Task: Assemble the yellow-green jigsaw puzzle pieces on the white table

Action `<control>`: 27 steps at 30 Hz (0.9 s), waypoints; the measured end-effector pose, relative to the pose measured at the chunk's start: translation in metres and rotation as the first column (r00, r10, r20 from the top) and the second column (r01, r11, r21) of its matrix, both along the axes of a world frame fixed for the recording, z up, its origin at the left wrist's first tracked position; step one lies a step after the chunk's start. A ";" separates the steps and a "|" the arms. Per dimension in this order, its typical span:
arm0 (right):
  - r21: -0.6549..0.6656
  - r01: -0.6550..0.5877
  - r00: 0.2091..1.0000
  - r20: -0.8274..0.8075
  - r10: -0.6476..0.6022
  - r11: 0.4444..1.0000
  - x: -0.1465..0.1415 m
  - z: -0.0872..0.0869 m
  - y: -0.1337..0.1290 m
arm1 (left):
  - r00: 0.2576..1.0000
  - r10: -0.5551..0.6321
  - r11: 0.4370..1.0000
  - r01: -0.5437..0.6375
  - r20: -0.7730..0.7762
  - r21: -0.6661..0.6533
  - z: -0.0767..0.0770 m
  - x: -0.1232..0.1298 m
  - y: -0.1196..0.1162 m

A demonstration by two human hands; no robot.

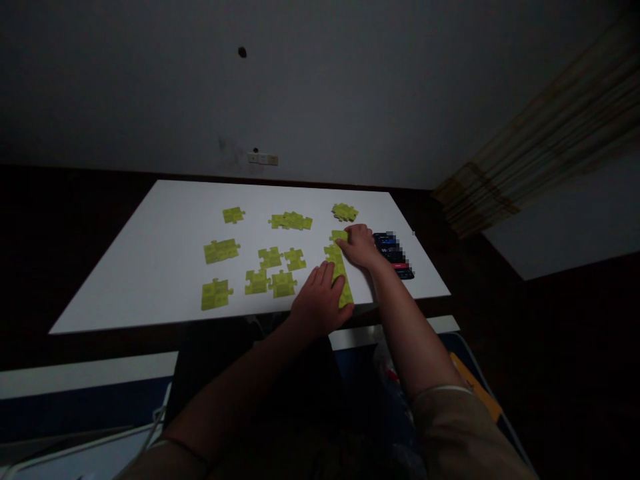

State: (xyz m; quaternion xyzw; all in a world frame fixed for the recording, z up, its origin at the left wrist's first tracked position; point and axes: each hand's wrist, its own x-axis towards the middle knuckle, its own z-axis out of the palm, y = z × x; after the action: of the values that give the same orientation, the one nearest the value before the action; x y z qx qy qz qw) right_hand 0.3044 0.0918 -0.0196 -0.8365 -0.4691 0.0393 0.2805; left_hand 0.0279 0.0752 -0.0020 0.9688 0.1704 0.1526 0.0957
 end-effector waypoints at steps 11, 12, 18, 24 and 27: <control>0.253 -0.048 0.896 -0.417 0.153 0.966 -0.020 0.020 0.014 | 1.000 0.002 1.000 -0.002 0.006 0.016 0.004 -0.001 -0.001; 0.238 -0.073 0.913 -0.375 0.161 0.969 -0.021 0.020 0.013 | 1.000 0.005 1.000 -0.005 0.006 0.017 0.003 -0.001 -0.001; 0.172 -0.134 0.956 -0.238 0.173 0.976 -0.021 0.017 0.012 | 1.000 -0.006 1.000 0.006 -0.001 0.008 0.003 -0.001 -0.001; 0.153 -0.173 0.966 -0.164 0.198 0.973 -0.020 0.016 0.014 | 1.000 -0.002 1.000 0.002 -0.013 0.011 0.005 -0.001 -0.001; 0.171 -0.210 0.967 -0.107 0.230 0.963 -0.019 0.013 0.014 | 1.000 -0.008 1.000 0.008 -0.017 0.015 0.007 -0.001 -0.001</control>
State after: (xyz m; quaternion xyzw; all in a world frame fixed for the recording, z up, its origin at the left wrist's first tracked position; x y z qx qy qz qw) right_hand 0.2853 0.1057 -0.0063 -0.7500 -0.5423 0.0856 0.3690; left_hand 0.0265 0.0745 0.0047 0.9714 0.1660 0.1453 0.0875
